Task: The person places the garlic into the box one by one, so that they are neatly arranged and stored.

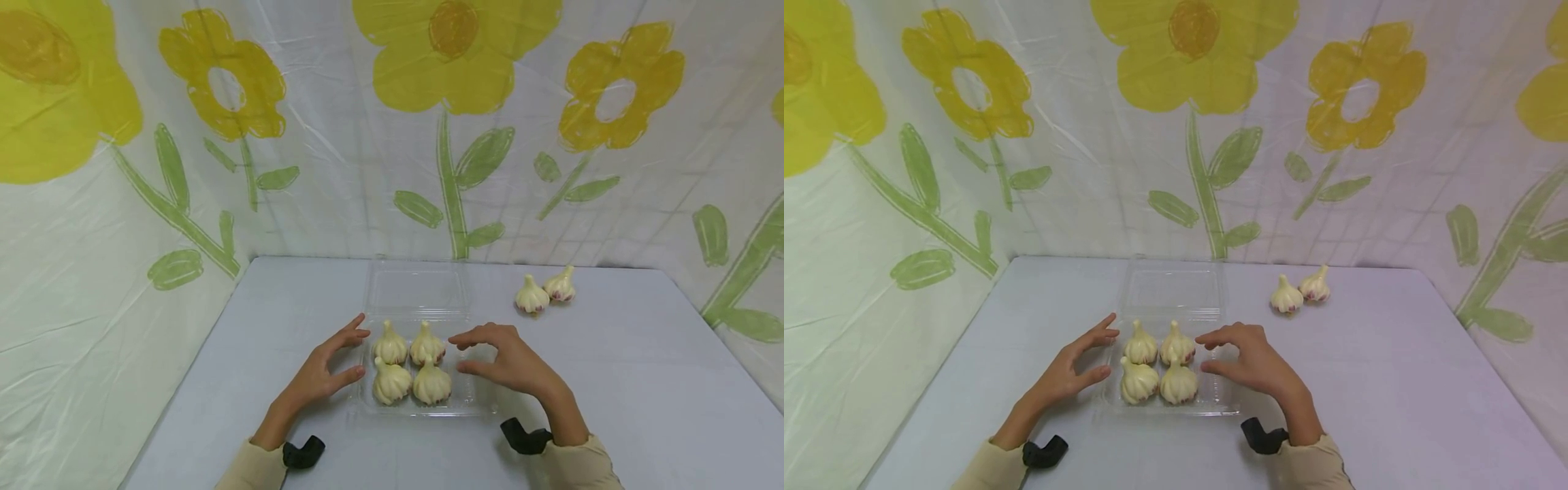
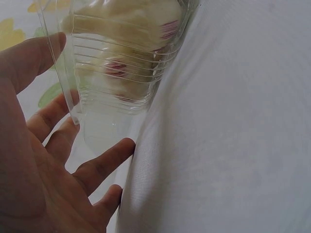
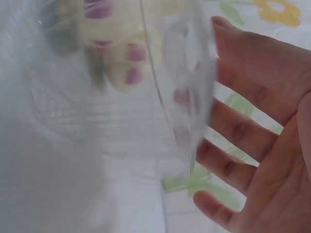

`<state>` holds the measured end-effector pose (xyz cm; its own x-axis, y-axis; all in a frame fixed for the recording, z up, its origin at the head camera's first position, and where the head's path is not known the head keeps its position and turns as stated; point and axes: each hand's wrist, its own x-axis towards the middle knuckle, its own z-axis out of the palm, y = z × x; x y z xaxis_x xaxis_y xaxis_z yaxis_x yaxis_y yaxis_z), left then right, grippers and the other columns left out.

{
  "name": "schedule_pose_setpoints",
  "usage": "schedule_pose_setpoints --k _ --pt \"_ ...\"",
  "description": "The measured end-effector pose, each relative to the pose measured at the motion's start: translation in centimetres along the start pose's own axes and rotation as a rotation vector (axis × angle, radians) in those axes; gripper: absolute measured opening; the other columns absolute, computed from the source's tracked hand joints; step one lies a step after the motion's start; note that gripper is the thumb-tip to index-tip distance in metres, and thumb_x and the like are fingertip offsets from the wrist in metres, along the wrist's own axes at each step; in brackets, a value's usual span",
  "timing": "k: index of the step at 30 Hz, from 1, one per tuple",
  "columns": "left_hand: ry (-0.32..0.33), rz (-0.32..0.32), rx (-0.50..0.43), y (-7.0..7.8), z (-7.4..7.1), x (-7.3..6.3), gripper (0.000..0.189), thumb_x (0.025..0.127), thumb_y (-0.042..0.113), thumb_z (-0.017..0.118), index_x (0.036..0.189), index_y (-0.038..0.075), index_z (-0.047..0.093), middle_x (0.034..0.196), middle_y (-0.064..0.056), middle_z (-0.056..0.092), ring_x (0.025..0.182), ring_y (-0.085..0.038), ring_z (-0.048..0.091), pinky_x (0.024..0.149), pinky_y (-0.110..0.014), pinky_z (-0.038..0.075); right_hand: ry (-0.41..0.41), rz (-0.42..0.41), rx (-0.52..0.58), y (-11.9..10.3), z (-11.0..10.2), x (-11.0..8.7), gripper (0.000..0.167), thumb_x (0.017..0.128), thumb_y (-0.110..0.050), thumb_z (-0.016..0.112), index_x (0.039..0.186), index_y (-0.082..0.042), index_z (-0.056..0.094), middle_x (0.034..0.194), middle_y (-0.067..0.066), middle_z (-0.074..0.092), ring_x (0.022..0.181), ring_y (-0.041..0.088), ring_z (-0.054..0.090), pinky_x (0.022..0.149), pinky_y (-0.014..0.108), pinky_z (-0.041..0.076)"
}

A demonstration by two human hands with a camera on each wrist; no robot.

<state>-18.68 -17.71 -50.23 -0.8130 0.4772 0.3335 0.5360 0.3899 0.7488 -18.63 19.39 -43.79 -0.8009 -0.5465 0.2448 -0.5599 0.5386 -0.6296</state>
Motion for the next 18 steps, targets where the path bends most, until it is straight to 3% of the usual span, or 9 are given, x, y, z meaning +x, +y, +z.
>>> schedule_pose_setpoints --k 7,11,18 --pt "0.006 -0.007 0.000 0.0 0.0 -0.1 0.057 0.093 0.017 0.073 0.145 0.008 0.053 0.167 -0.014 0.031 0.132 -0.031 0.059 0.109 -0.059 0.043 0.154 0.054 -0.045 0.5 -0.5 -0.1 0.033 0.086 -0.021 0.082 0.118 -0.024 0.075 0.110 -0.009 0.074 0.108 0.017 0.061 0.095 0.049 0.048" --pt "0.011 -0.003 0.011 -0.2 0.1 0.0 0.056 0.093 0.016 0.073 0.145 0.008 0.053 0.166 -0.015 0.032 0.131 -0.031 0.060 0.109 -0.056 0.045 0.240 0.075 -0.074 0.8 -0.7 -0.1 0.032 0.086 -0.017 0.082 0.117 -0.019 0.076 0.110 -0.003 0.075 0.108 0.021 0.063 0.092 0.046 0.051" --pt "0.015 0.005 0.012 -0.3 0.1 -0.1 0.056 0.093 0.018 0.072 0.145 0.008 0.054 0.166 -0.017 0.033 0.130 -0.032 0.060 0.110 -0.050 0.046 0.318 0.152 -0.080 1.4 -1.0 -0.3 0.028 0.091 -0.016 0.077 0.118 -0.009 0.075 0.117 0.009 0.073 0.115 0.033 0.063 0.096 0.057 0.051"
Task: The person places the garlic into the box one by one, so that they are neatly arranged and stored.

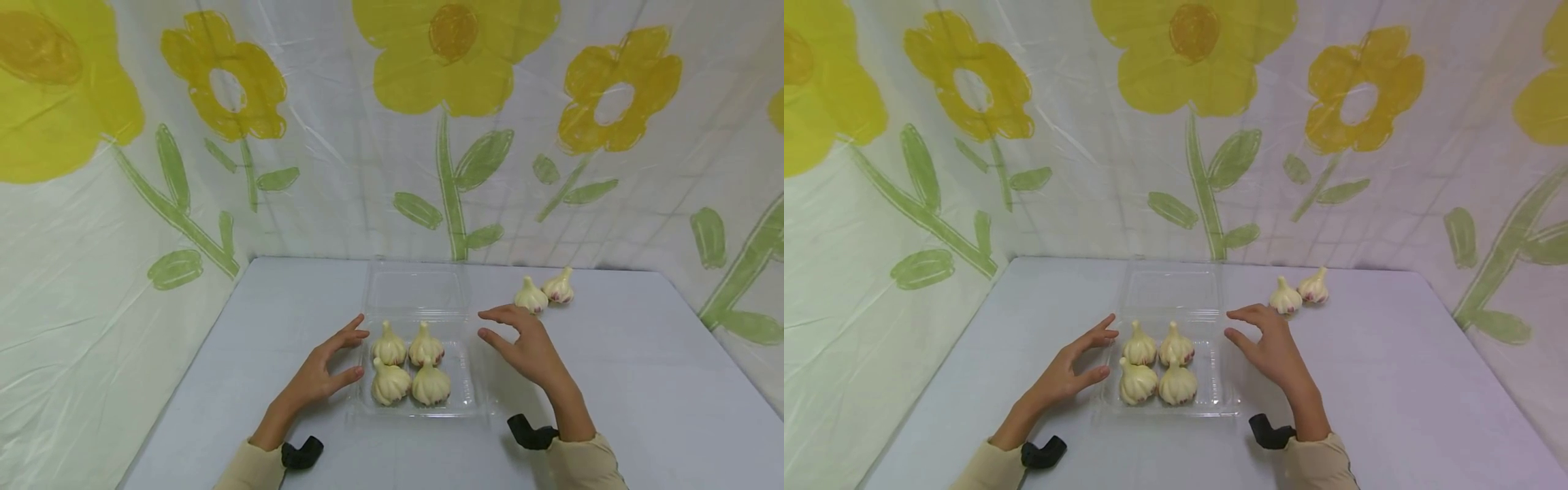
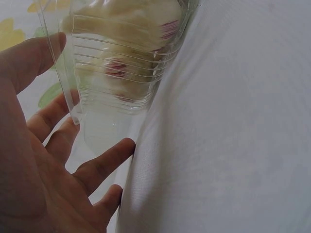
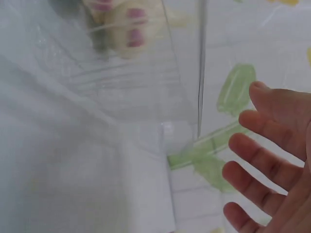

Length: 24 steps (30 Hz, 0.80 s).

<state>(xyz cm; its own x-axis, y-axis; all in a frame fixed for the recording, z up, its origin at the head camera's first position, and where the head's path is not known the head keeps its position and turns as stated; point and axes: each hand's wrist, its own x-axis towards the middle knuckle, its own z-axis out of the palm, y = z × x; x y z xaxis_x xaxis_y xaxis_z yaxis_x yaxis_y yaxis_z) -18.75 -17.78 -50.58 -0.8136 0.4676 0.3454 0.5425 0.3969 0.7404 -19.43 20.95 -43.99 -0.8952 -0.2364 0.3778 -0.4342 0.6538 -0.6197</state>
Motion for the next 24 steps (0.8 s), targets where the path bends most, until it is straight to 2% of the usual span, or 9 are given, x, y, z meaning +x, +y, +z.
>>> schedule_pose_setpoints --k 6,16,24 --pt "-0.006 -0.006 -0.006 0.1 0.0 0.0 0.057 0.092 0.018 0.073 0.145 0.009 0.053 0.166 -0.015 0.032 0.132 -0.030 0.059 0.110 -0.049 0.046 0.042 0.062 0.012 1.2 0.0 0.0 0.030 0.093 -0.015 0.075 0.121 -0.005 0.073 0.121 0.015 0.070 0.109 0.039 0.064 0.091 0.061 0.051" --pt "-0.005 -0.005 -0.002 0.1 0.0 0.0 0.057 0.092 0.017 0.073 0.145 0.009 0.053 0.166 -0.016 0.033 0.131 -0.029 0.060 0.111 -0.051 0.045 0.084 0.176 -0.025 2.3 -0.2 -0.1 0.038 0.095 -0.018 0.073 0.130 -0.004 0.067 0.125 0.021 0.066 0.108 0.040 0.063 0.091 0.054 0.048" --pt "-0.004 -0.008 -0.002 -0.1 -0.1 0.0 0.057 0.093 0.019 0.073 0.145 0.009 0.053 0.166 -0.016 0.033 0.131 -0.030 0.060 0.110 -0.052 0.045 0.144 0.202 -0.026 2.6 -0.1 -0.1 0.042 0.092 -0.012 0.074 0.132 0.000 0.065 0.125 0.026 0.066 0.106 0.044 0.064 0.090 0.056 0.050"
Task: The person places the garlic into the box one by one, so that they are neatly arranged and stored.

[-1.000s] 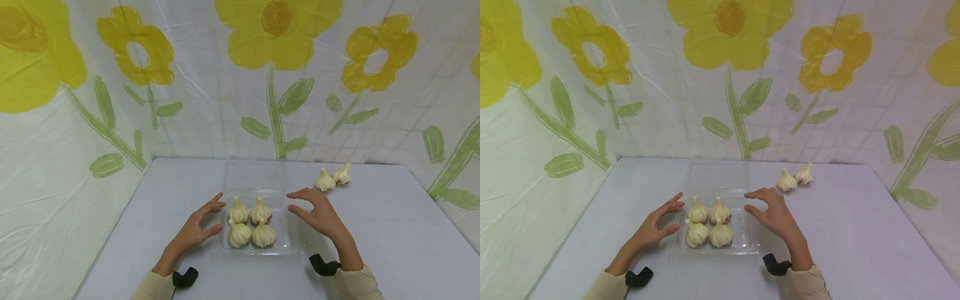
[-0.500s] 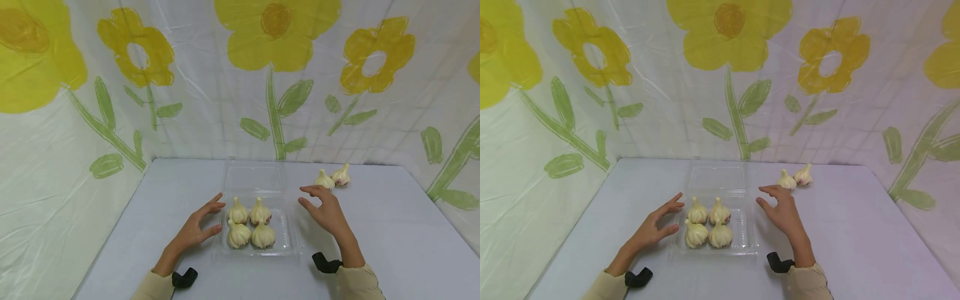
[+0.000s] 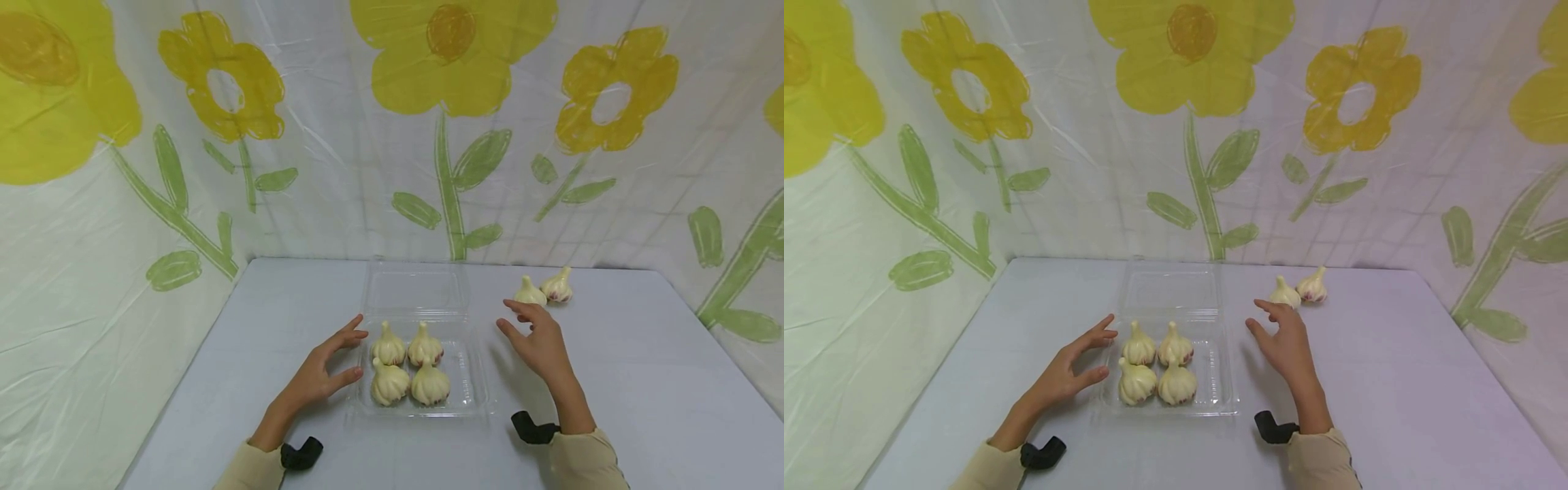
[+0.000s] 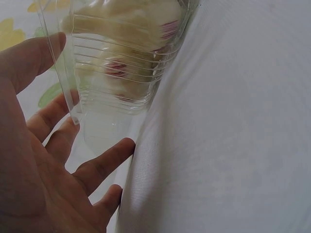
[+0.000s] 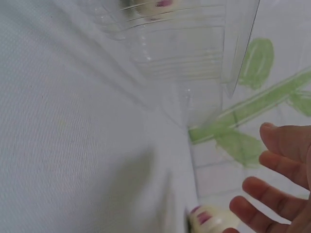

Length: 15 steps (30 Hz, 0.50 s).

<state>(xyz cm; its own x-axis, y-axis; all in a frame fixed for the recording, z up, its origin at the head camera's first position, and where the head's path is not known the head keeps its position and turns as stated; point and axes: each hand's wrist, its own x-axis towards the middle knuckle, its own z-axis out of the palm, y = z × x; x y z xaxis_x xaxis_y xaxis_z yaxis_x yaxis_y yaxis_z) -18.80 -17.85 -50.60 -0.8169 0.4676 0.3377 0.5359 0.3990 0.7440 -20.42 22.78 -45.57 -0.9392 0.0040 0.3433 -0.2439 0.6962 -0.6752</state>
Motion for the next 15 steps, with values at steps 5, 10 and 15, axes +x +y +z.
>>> schedule_pose_setpoints --k 5,10,15 --pt "-0.004 -0.005 -0.002 0.1 0.0 0.0 0.057 0.093 0.019 0.073 0.145 0.010 0.053 0.166 -0.014 0.032 0.131 -0.029 0.060 0.111 -0.051 0.045 0.052 0.037 0.005 0.3 0.0 0.0 0.043 0.091 -0.010 0.075 0.132 0.000 0.065 0.126 0.027 0.066 0.107 0.046 0.065 0.090 0.057 0.051" --pt "-0.003 -0.012 -0.005 0.1 0.0 0.0 0.057 0.093 0.019 0.073 0.145 0.010 0.054 0.167 -0.013 0.032 0.131 -0.028 0.060 0.111 -0.051 0.045 0.080 0.101 -0.009 0.5 -0.2 0.0 0.046 0.092 -0.013 0.075 0.134 -0.002 0.064 0.128 0.027 0.065 0.108 0.045 0.065 0.089 0.054 0.050" --pt "0.003 -0.016 -0.010 0.3 0.0 0.0 0.057 0.092 0.018 0.073 0.145 0.010 0.054 0.167 -0.012 0.032 0.131 -0.030 0.060 0.111 -0.053 0.044 0.084 0.138 -0.008 1.1 -0.3 0.1 0.049 0.092 -0.014 0.075 0.137 -0.001 0.061 0.132 0.028 0.062 0.109 0.045 0.065 0.091 0.055 0.051"
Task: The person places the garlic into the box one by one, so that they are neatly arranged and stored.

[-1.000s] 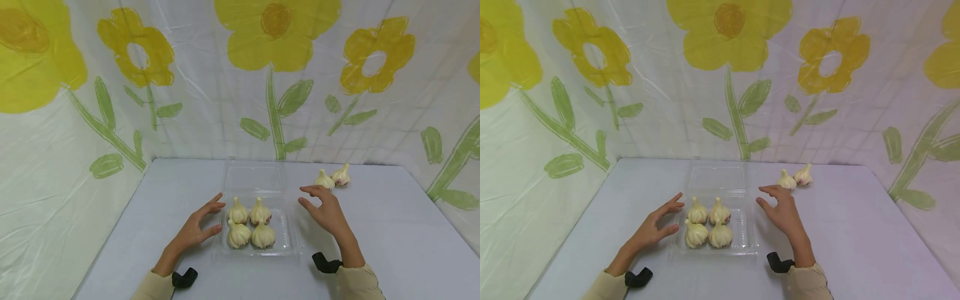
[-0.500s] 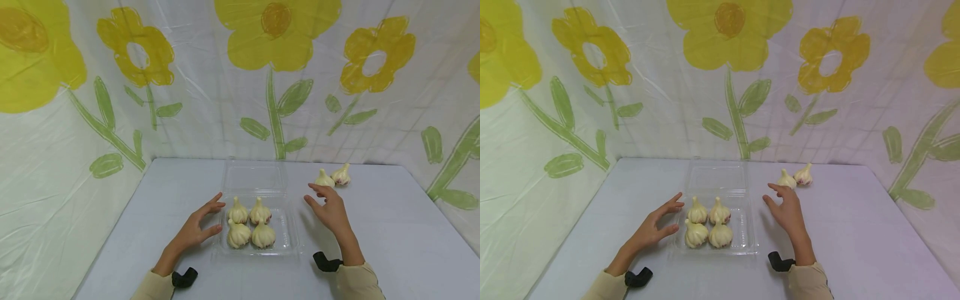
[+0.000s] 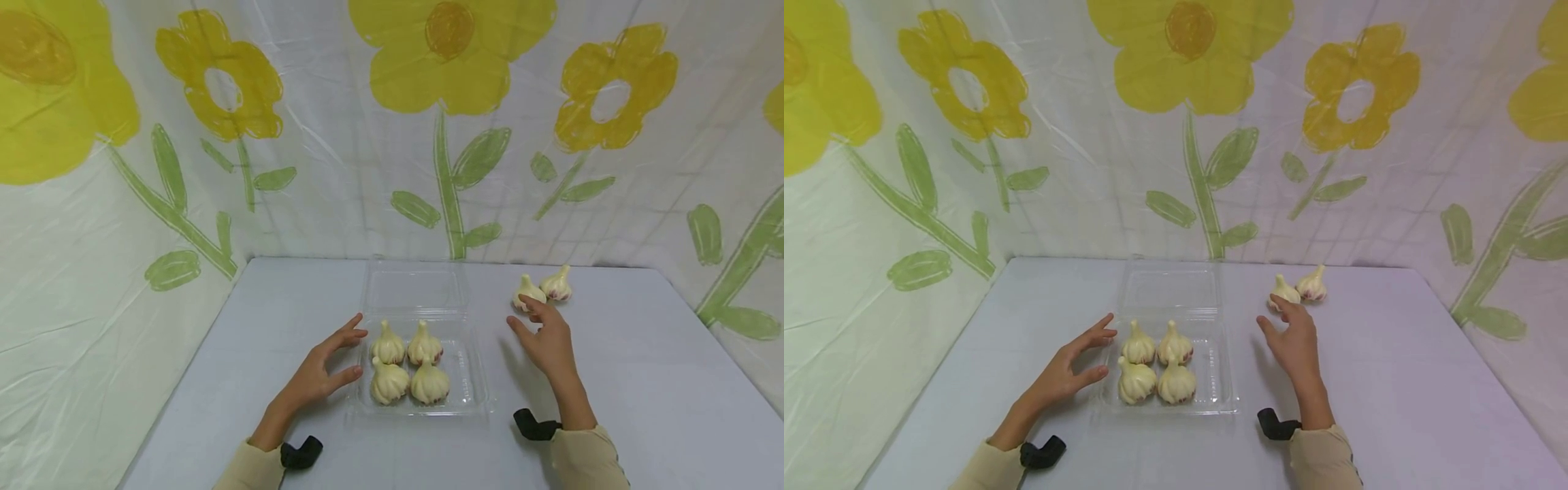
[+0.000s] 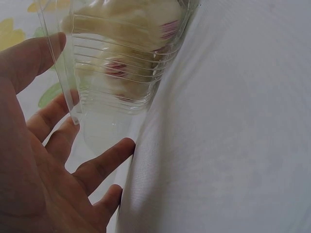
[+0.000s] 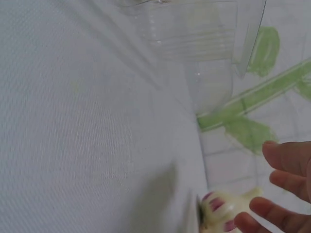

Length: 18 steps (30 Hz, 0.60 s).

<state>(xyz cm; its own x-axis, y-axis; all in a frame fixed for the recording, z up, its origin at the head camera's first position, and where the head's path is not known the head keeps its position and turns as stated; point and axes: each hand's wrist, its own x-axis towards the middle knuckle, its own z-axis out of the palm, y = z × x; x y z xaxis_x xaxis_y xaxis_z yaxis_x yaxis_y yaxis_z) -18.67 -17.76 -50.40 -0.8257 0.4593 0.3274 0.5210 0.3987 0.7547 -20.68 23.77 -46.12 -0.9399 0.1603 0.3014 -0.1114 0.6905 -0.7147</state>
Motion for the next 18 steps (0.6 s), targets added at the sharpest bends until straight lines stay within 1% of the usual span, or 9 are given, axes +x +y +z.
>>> schedule_pose_setpoints --k 3,6,11,12,14,16,18 --pt "0.001 0.006 0.007 0.0 -0.1 0.0 0.056 0.092 0.016 0.073 0.145 0.009 0.054 0.167 -0.012 0.032 0.131 -0.031 0.060 0.110 -0.054 0.045 0.003 0.029 -0.001 0.4 -0.1 0.0 0.052 0.092 -0.015 0.075 0.140 -0.001 0.058 0.136 0.029 0.059 0.110 0.046 0.064 0.090 0.054 0.051" --pt "0.004 0.013 0.015 0.0 -0.1 0.0 0.056 0.092 0.016 0.073 0.144 0.008 0.054 0.166 -0.014 0.033 0.130 -0.032 0.060 0.109 -0.054 0.045 0.019 0.054 -0.006 0.9 -0.2 0.1 0.056 0.093 -0.015 0.074 0.143 0.000 0.055 0.136 0.031 0.057 0.109 0.048 0.064 0.089 0.053 0.050" --pt "0.005 0.017 0.016 -0.1 0.0 0.0 0.056 0.092 0.015 0.073 0.144 0.008 0.054 0.166 -0.013 0.033 0.129 -0.032 0.061 0.110 -0.053 0.045 0.076 0.052 0.006 2.1 -0.2 0.4 0.061 0.089 -0.013 0.075 0.143 0.002 0.053 0.130 0.036 0.057 0.104 0.052 0.063 0.087 0.057 0.050" --pt "0.004 0.017 0.016 -0.1 0.0 0.0 0.056 0.092 0.015 0.073 0.144 0.008 0.054 0.167 -0.012 0.033 0.129 -0.032 0.060 0.110 -0.053 0.045 0.100 0.052 0.004 2.4 -0.1 0.5 0.061 0.087 -0.014 0.076 0.142 0.002 0.054 0.127 0.035 0.058 0.101 0.051 0.064 0.084 0.054 0.052" --pt "0.004 0.014 0.014 -0.1 0.0 0.1 0.056 0.092 0.015 0.073 0.144 0.009 0.054 0.167 -0.011 0.033 0.130 -0.032 0.060 0.110 -0.053 0.044 0.108 0.062 0.009 2.8 -0.1 0.6 0.063 0.087 -0.014 0.076 0.144 0.002 0.054 0.126 0.036 0.057 0.099 0.051 0.064 0.082 0.053 0.053" --pt "0.003 0.011 0.011 -0.1 0.0 0.1 0.056 0.092 0.015 0.073 0.145 0.009 0.054 0.167 -0.011 0.032 0.130 -0.032 0.060 0.110 -0.054 0.044 0.103 0.073 0.006 3.3 -0.2 0.9 0.065 0.087 -0.015 0.076 0.145 0.002 0.052 0.129 0.036 0.056 0.099 0.051 0.064 0.080 0.048 0.054" --pt "0.002 0.010 0.013 -0.2 0.1 0.1 0.056 0.092 0.015 0.073 0.145 0.009 0.054 0.167 -0.012 0.032 0.130 -0.032 0.060 0.110 -0.055 0.044 0.084 0.088 -0.001 3.8 -0.5 1.3 0.065 0.090 -0.018 0.075 0.146 0.002 0.051 0.132 0.035 0.055 0.101 0.051 0.064 0.077 0.040 0.054"
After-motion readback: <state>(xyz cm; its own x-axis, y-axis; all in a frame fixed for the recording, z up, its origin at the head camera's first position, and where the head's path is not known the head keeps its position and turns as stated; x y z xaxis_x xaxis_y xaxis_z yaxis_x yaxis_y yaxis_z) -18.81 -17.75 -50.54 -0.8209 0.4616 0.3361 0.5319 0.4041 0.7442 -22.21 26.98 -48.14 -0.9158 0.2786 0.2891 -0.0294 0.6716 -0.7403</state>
